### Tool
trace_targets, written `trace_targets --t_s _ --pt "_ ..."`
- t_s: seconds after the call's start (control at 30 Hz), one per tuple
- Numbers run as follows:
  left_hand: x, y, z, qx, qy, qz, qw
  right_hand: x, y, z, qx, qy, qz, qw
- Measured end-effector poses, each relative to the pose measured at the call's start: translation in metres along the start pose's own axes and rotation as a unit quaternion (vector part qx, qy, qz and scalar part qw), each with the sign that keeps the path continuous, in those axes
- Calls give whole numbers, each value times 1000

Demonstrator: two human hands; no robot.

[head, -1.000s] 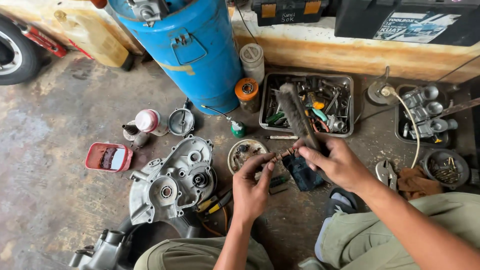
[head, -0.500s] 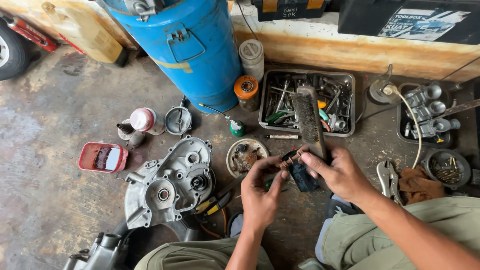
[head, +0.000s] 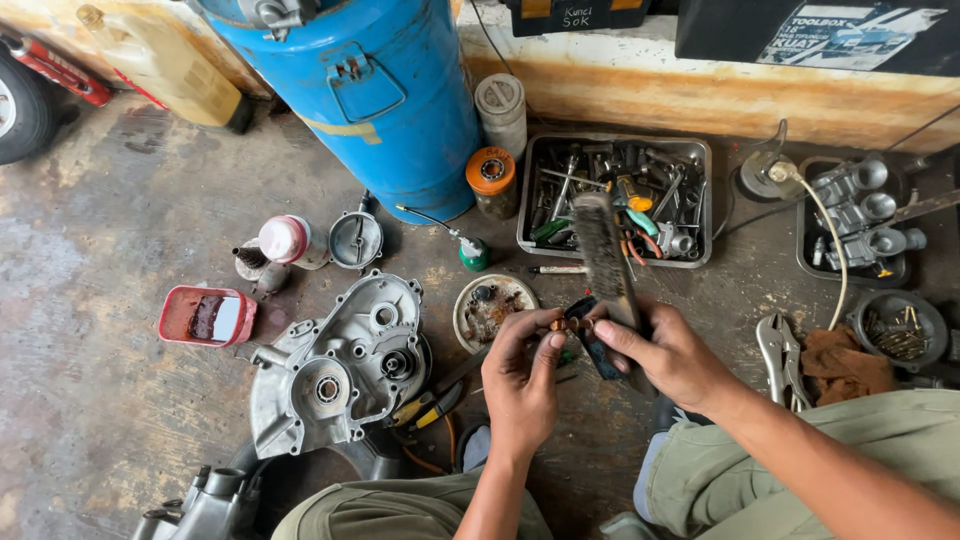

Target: The person sits on the floor of a motorcycle repair workshop and cleans small metal engine parts, scrubbing them one at a time with a wire brush and placing them on a plate. They then pick up a wrench and fit it onto one of the cleaned parts.

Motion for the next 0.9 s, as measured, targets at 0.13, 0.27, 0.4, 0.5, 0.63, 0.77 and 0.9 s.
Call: trace_targets --t_s 0.13,0.27,0.4,0.5,0.63,0.77,0.9 --pt "-11 -1 6 33 -26 96 995 -5 0 4 31 28 37 998" --pt "-8 -2 4 35 -9 91 995 10 -6 -4 -10 33 -30 999" --pt "-3 -1 2 24 19 47 998 15 -8 -5 -7 34 -51 998" --pt "1 -2 -1 21 25 34 999 11 -7 -2 14 43 -48 998" --pt "23 11 -2 -20 74 -6 997 -8 9 13 26 35 -15 999" --pt "29 13 -2 -74 67 -62 993 -3 16 16 -65 113 -118 984" --pt "51 12 -8 -123 103 -81 984 11 7 2 -186 149 -291 927"
Point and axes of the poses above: each hand's wrist, its own z-axis towards the middle knuckle, its own y-axis out of the back of the hand, x = y × z, the point moved 4 cm from there along z, towards the middle knuckle, and after that the axes turned 15 degrees about -y, right-handed, at the moved point
